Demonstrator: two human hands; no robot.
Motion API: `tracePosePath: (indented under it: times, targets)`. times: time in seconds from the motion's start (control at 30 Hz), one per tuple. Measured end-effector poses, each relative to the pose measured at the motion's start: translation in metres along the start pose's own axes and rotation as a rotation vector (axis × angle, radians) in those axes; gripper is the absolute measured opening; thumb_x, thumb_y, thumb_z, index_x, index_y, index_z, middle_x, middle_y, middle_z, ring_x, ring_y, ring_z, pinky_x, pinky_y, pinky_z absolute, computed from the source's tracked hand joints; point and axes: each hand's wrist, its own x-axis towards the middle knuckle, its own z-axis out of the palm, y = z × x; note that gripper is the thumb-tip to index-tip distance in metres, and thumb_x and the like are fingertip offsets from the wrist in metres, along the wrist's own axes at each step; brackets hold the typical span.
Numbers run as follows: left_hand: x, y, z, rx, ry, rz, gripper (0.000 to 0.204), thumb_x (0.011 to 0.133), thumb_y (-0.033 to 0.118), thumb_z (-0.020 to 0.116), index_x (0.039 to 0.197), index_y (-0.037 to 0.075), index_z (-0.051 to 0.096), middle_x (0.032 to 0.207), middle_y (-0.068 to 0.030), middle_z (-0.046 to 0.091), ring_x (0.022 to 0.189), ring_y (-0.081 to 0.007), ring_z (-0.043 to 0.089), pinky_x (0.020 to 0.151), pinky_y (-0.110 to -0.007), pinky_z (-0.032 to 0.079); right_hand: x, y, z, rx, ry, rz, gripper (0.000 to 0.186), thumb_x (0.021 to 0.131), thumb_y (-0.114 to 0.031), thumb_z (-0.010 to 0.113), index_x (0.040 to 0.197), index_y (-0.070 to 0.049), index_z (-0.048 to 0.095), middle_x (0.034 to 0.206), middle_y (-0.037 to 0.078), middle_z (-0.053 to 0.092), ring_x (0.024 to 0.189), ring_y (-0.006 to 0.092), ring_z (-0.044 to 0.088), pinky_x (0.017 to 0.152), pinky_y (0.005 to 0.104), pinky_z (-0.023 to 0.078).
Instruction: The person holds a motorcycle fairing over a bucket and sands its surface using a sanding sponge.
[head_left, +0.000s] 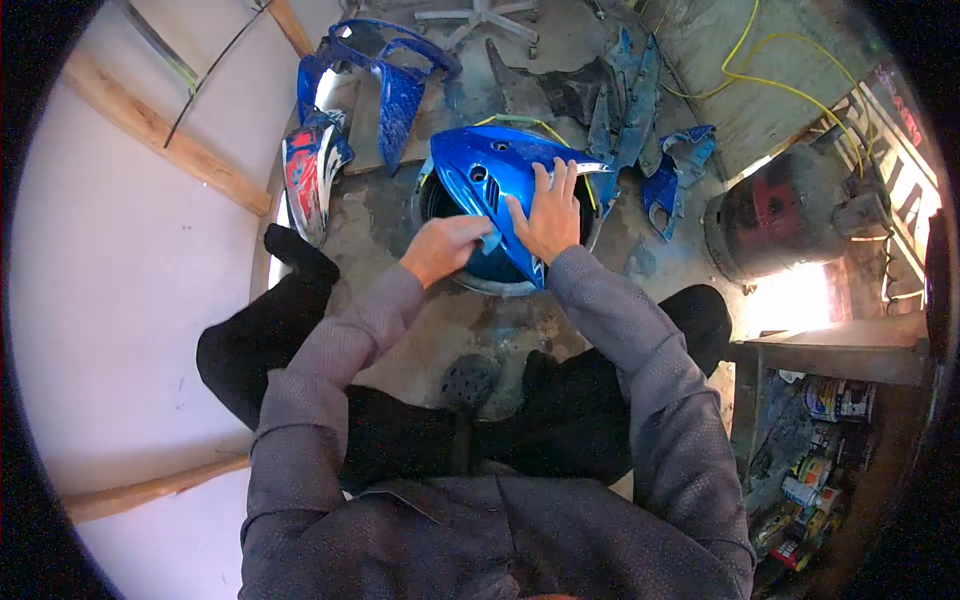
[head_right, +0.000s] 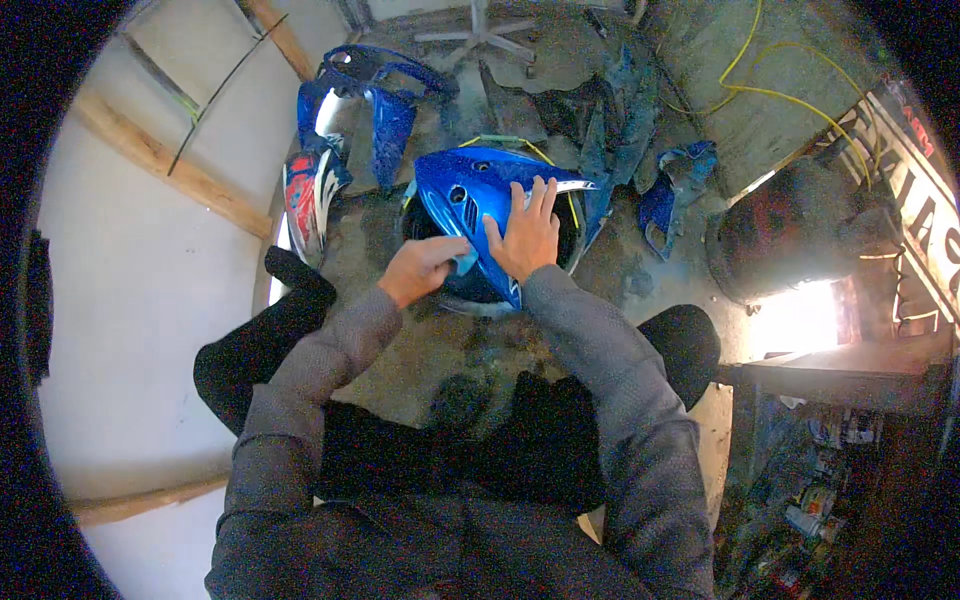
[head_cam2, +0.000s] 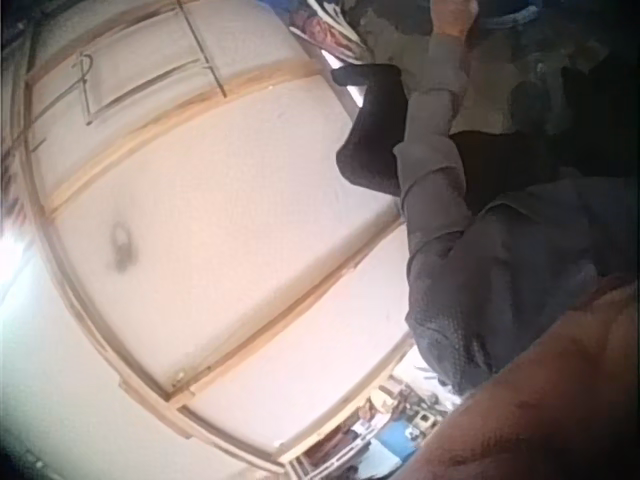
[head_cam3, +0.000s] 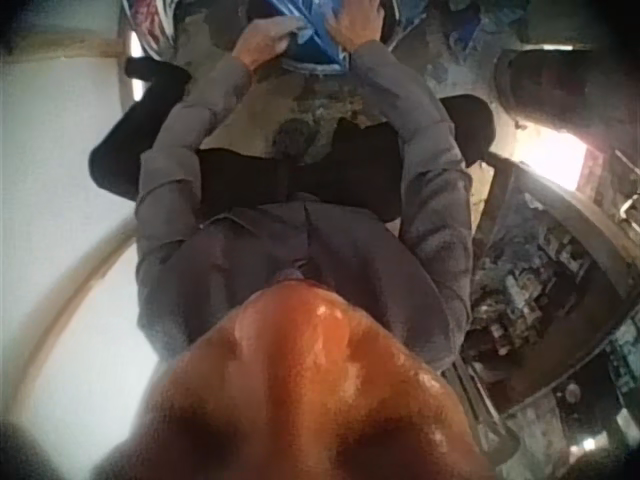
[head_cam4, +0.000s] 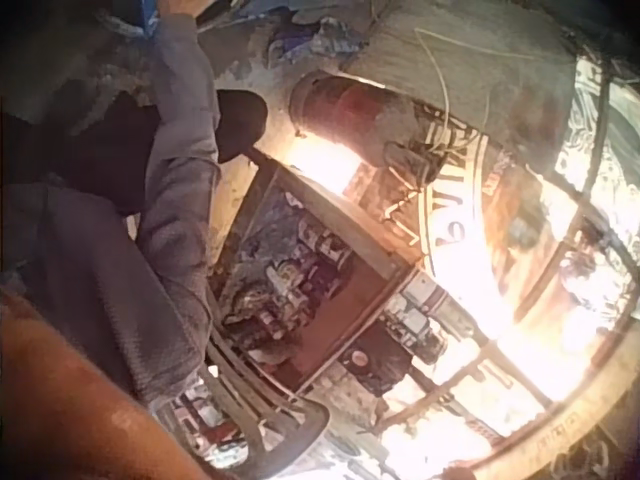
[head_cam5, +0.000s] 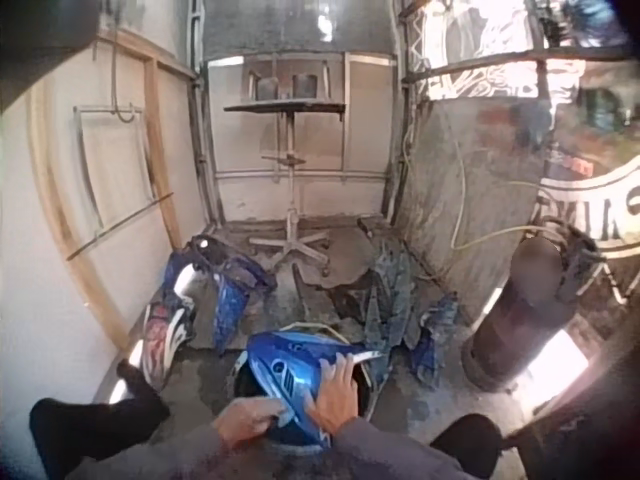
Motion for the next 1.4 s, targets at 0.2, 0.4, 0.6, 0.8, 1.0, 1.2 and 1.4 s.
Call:
tracePosePath:
  times: [0.2,0.4,0.6,0.8,1.0,1.2,1.4]
  targets:
    - [0.021,0.0,-0.016,0.056,-0.118,-0.019,0.031,0.085,0.0,0.071,0.113,0.009,0.077,0.104,-0.0153,0.079,0.095,-0.0379,0.077,0.083,-0.046,0.061,0.0,0.001,0.002,0.008,0.011,0.018,0.079,0.094,-0.048,0.072,0.151,0.001,0.048,0.16,0.033,0.036,0.157,0.0546,0.025,0.107,0.0644,0.05]
    - [0.031,-0.005,-0.025,0.03,-0.181,0.021,0.031,0.085,0.001,0.071,0.115,0.009,0.076,0.105,-0.0165,0.078,0.096,-0.0386,0.076,0.084,-0.048,0.06,-0.001,0.0,0.003,0.091,0.012,0.029,0.078,0.095,-0.045,0.073,0.151,0.001,0.047,0.161,0.033,0.035,0.158,0.0549,0.023,0.108,0.064,0.05]
    - [0.018,-0.032,-0.039,0.157,-0.113,0.008,0.035,0.083,0.0,0.069,0.117,0.009,0.074,0.116,-0.0177,0.077,0.104,-0.0396,0.075,0.089,-0.048,0.062,-0.002,0.003,0.005,0.068,0.031,0.0,0.076,0.095,-0.043,0.074,0.151,0.001,0.047,0.162,0.034,0.034,0.158,0.0556,0.022,0.108,0.0651,0.05]
    - [0.013,-0.016,-0.014,0.092,-0.204,0.209,0.047,0.075,-0.008,0.065,0.12,0.005,0.073,0.122,-0.014,0.077,0.115,-0.0354,0.075,0.1,-0.046,0.062,-0.001,0.002,0.001,0.128,0.032,-0.001,0.073,0.097,-0.038,0.075,0.15,0.003,0.047,0.162,0.035,0.031,0.158,0.0569,0.019,0.126,0.0582,0.033]
    - [0.007,-0.049,-0.017,0.186,0.123,0.167,0.031,0.085,0.0,0.067,0.115,0.006,0.072,0.12,-0.0131,0.077,0.112,-0.034,0.075,0.094,-0.042,0.063,0.003,-0.005,0.0,0.197,-0.003,0.009,0.076,0.096,-0.038,0.076,0.152,0.002,0.045,0.163,0.035,0.03,0.158,0.0577,0.018,0.127,0.0601,0.03]
    - [0.012,-0.018,-0.015,0.042,-0.069,0.284,0.033,0.084,-0.004,0.064,0.114,0.006,0.072,0.121,-0.0139,0.076,0.114,-0.0337,0.075,0.096,-0.044,0.063,0.0,0.006,-0.001,0.194,0.0,0.006,0.076,0.096,-0.04,0.077,0.152,0.002,0.045,0.163,0.035,0.029,0.158,0.0578,0.017,0.127,0.0617,0.028]
    - [0.006,-0.019,-0.01,0.106,0.021,0.233,0.038,0.08,-0.004,0.067,0.116,0.007,0.071,0.12,-0.0124,0.076,0.115,-0.0328,0.074,0.096,-0.044,0.063,0.004,0.008,0.002,0.158,-0.034,-0.028,0.087,0.091,-0.05,0.08,0.153,0.002,0.045,0.163,0.039,0.026,0.159,0.0602,0.012,0.125,0.0606,0.036]
